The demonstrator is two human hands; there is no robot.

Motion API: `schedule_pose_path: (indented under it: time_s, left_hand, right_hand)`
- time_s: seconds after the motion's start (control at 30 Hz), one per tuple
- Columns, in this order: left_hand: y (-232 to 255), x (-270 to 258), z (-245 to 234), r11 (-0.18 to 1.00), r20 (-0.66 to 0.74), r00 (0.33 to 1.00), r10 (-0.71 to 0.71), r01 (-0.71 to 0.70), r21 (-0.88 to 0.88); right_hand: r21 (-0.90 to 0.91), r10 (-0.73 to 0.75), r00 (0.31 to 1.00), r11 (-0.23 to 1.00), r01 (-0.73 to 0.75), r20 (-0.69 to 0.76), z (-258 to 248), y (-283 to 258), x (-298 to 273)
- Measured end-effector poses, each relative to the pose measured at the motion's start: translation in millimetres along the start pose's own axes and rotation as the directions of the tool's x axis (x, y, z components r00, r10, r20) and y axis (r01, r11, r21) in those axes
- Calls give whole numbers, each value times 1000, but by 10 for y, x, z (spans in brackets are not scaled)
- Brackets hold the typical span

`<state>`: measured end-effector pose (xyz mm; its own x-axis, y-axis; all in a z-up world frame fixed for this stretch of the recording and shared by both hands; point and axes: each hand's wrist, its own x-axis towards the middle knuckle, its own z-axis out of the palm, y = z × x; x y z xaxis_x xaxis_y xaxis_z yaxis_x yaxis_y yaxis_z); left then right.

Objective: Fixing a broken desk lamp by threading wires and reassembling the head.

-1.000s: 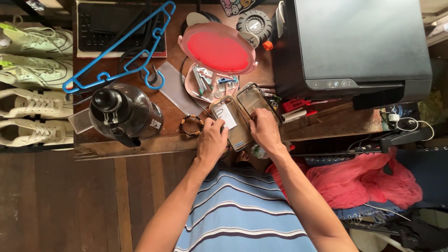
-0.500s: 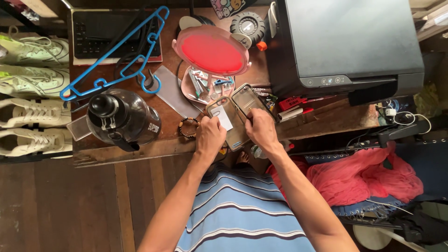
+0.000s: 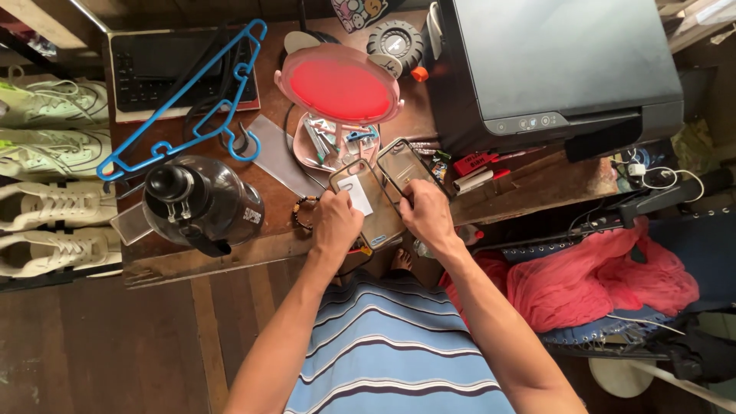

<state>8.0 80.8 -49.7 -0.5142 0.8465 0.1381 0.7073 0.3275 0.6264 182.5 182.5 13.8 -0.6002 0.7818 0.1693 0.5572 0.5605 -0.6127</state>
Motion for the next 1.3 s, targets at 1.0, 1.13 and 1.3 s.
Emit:
schedule_pose_path:
  time_s: [1.0,1.13,1.3]
  left_hand:
    - [141,-5,-414,981,-12,982,187,-187,-55]
    - [721,-25,-908,986,77,984,160,-155,-66]
    - [1197,19,-1051,978,103,976,193,-182,-104]
  right_hand:
    - [-35,94,988,994,-99,-121,-687,-756,-291]
    - [-28,126,983,991,-131,-135,-1059,-887,-414]
    - [21,245,959,969,-245,-140,-1484,-837,-471]
